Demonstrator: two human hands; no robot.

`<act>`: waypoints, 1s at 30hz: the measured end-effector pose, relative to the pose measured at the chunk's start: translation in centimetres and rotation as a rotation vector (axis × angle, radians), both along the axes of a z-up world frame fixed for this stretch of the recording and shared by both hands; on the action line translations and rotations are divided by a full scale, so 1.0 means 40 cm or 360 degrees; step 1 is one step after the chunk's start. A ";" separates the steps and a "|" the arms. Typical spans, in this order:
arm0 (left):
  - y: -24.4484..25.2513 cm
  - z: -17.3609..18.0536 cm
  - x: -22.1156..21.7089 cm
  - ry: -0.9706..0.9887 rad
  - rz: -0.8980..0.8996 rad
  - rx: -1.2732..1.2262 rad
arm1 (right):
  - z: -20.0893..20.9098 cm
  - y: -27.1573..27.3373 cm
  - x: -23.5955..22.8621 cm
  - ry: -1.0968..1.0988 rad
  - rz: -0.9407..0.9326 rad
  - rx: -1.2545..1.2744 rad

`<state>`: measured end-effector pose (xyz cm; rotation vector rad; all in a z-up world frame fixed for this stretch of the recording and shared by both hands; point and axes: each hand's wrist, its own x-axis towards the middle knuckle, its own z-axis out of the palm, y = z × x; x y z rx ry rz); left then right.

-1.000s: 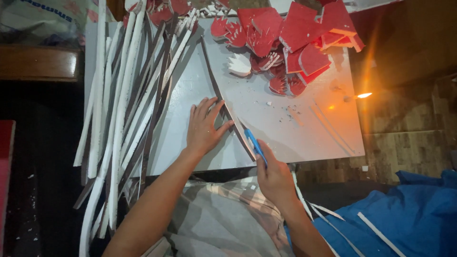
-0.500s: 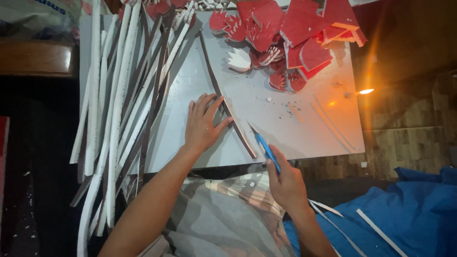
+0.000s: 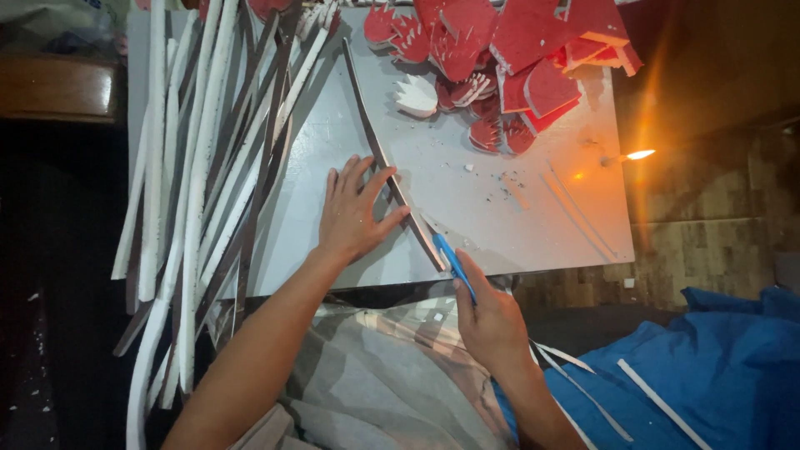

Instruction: Assembling decorative props by cutting plastic strips and attaching red foam shapes using heat from a lighter.

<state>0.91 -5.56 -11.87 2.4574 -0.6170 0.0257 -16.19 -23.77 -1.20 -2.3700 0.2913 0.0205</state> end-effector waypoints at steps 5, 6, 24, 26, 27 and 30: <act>-0.012 0.010 0.011 -0.0010 0.0076 -0.0064 | 0.004 0.018 0.011 0.0092 0.0004 -0.0145; -0.015 0.007 0.017 0.0158 0.0094 -0.0030 | 0.003 0.022 0.014 0.0174 -0.0022 -0.0211; 0.006 0.026 0.044 0.0429 -0.0004 -0.0057 | 0.006 0.011 0.067 0.0374 -0.0013 -0.0121; 0.007 0.026 0.044 0.0424 -0.0014 -0.0053 | 0.003 0.011 0.069 0.0359 0.0007 -0.0136; 0.008 0.026 0.044 0.0414 -0.0018 -0.0055 | 0.002 0.011 0.071 0.0338 0.0035 -0.0156; 0.008 0.023 0.046 0.0465 -0.0018 -0.0035 | 0.003 0.008 0.069 0.0332 0.0067 -0.0192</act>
